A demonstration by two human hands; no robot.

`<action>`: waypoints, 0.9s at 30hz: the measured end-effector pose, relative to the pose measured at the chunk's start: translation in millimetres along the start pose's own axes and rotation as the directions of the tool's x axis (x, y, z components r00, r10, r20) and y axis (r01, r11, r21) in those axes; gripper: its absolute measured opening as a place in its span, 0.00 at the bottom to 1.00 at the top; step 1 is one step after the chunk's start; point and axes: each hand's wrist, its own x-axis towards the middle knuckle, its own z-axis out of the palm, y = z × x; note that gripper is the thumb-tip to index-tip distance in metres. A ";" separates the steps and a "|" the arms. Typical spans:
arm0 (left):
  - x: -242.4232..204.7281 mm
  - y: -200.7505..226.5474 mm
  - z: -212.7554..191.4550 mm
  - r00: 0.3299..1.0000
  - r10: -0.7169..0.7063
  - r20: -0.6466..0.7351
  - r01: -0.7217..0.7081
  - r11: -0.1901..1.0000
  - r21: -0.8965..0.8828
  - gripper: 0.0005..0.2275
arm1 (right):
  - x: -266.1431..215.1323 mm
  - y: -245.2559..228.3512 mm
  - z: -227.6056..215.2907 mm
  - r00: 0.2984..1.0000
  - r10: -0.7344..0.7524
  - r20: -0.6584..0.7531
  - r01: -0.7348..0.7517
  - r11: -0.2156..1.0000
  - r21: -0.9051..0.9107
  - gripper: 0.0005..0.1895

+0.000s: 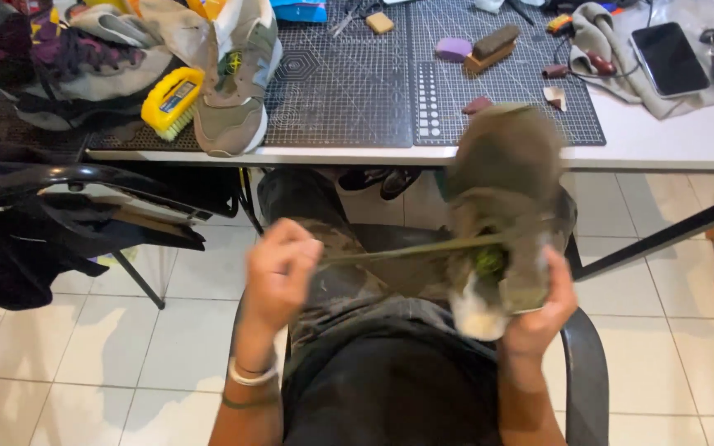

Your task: The person removes the old shoelaces from a sneaker and then threads new green shoelaces through the eyelets, pulling them tight to secure the fit.

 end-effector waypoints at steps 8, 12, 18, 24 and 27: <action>-26.2 -19.0 -76.2 0.898 -0.155 -0.412 0.046 0.964 -0.262 0.11 | -5.3 31.3 -29.4 0.988 0.127 -0.089 -0.119 0.989 0.094 0.19; -12.0 9.4 -70.6 0.977 -0.189 -0.100 0.213 0.896 0.389 0.06 | -10.9 13.7 -25.6 0.988 0.137 -0.070 -0.131 0.988 0.085 0.17; -1.5 21.0 6.3 0.995 0.094 0.043 -0.100 0.978 0.185 0.05 | -6.1 -30.6 -0.8 0.995 0.095 0.031 -0.097 0.990 0.098 0.14; -21.0 23.0 54.8 0.939 0.294 0.178 -0.303 0.953 0.026 0.17 | -11.3 -52.2 18.2 0.972 0.018 0.235 -0.030 0.999 0.045 0.17; -21.2 30.4 50.7 0.932 0.317 0.175 -0.336 0.938 0.087 0.16 | -14.1 -45.7 18.1 0.980 -0.010 0.199 0.018 0.999 -0.037 0.18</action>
